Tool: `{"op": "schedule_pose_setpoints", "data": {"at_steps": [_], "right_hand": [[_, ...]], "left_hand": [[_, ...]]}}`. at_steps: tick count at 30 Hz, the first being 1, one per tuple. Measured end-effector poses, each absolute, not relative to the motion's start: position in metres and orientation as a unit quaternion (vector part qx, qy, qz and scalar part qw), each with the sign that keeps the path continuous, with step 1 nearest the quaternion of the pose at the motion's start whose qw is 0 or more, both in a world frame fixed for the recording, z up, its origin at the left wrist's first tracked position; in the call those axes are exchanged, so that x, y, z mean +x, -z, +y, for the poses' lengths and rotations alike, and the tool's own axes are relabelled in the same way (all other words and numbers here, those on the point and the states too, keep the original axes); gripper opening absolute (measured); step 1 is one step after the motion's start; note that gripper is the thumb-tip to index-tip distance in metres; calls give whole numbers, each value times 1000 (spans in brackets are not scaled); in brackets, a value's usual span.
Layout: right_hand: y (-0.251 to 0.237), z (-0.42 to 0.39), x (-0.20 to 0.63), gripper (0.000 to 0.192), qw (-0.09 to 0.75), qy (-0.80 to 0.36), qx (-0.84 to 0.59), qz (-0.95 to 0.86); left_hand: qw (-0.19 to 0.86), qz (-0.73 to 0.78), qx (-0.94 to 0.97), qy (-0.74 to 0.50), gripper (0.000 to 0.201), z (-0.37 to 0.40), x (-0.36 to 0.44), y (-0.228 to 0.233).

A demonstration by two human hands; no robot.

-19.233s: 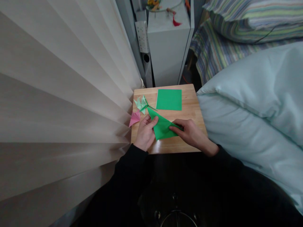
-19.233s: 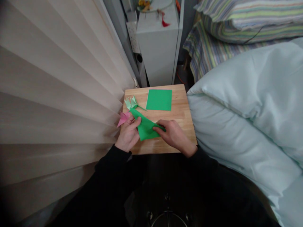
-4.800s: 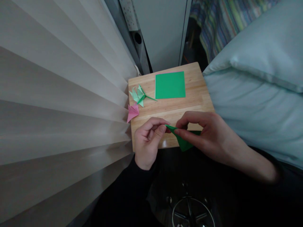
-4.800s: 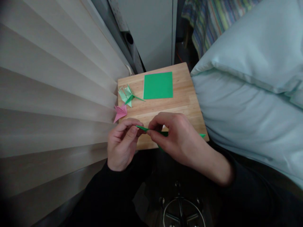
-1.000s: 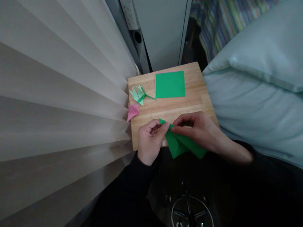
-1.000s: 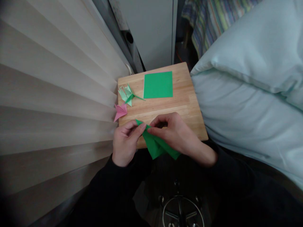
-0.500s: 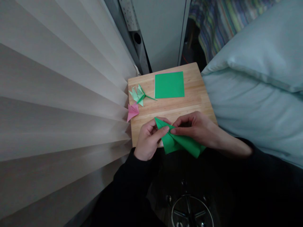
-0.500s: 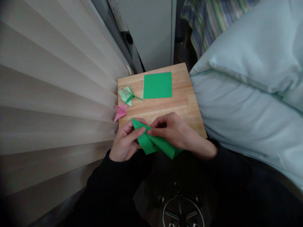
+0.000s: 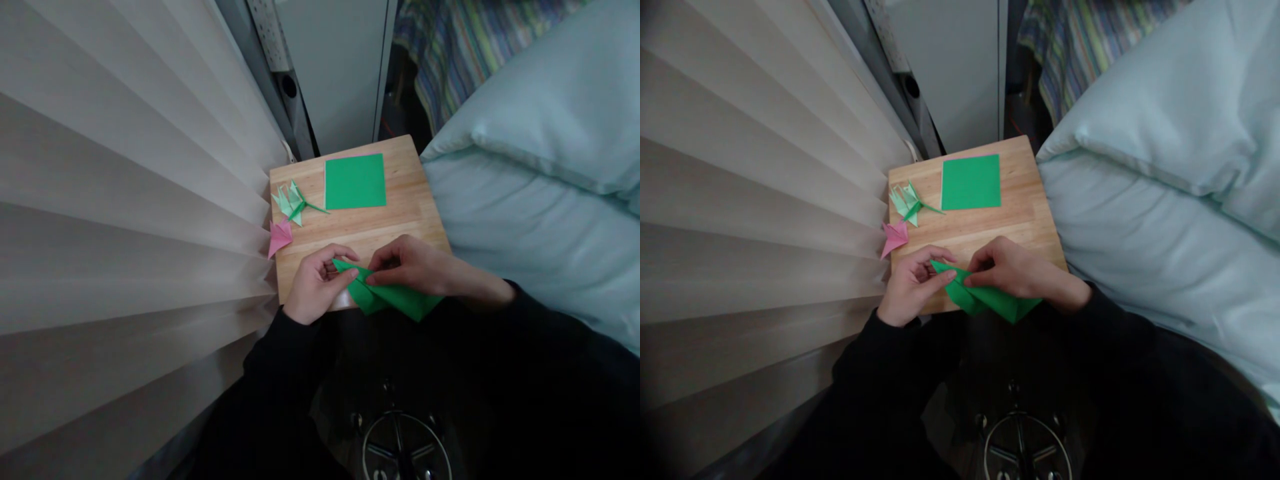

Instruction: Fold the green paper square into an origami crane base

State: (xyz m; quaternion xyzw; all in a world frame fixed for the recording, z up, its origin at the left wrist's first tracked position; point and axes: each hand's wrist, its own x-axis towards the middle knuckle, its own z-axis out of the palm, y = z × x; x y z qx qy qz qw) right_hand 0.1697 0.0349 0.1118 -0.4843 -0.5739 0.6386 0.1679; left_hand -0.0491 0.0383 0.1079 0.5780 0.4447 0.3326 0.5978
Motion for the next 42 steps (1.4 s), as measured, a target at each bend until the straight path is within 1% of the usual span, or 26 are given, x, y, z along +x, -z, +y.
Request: {"op": "schedule_pose_setpoints", "data": {"at_steps": [5, 13, 16, 19, 22, 27, 31, 33, 38, 42], "right_hand": [[-107, 39, 174, 16, 170, -625, -502, -573], [-108, 40, 177, 12, 163, -604, -515, -586], [-110, 41, 178, 8, 179, -614, -513, -572], [-109, 41, 178, 8, 187, -630, -508, -556], [-107, 41, 178, 13, 177, -632, -509, -557], [-107, 43, 181, 26, 118, -623, -519, -573], [-111, 45, 185, 39, 145, -613, -506, -589], [-113, 46, 187, 42, 162, -619, -501, -582], [-111, 45, 185, 23, 194, -630, -477, -581], [-106, 42, 180, 17, 219, -635, -480, -564]], "left_hand": [[601, 453, 576, -319, 19, 39, -47, -100], [564, 483, 597, -303, 17, 36, -49, -90], [558, 487, 597, -310, 18, 35, -49, -89], [542, 493, 605, -312, 18, 35, -49, -89], [531, 493, 614, -314, 18, 35, -49, -88], [540, 478, 610, -329, 16, 36, -48, -89], [546, 475, 602, -337, 16, 38, -50, -90], [545, 475, 602, -339, 16, 38, -51, -90], [549, 470, 597, -347, 15, 38, -50, -93], [538, 476, 601, -350, 15, 36, -48, -94]]}}
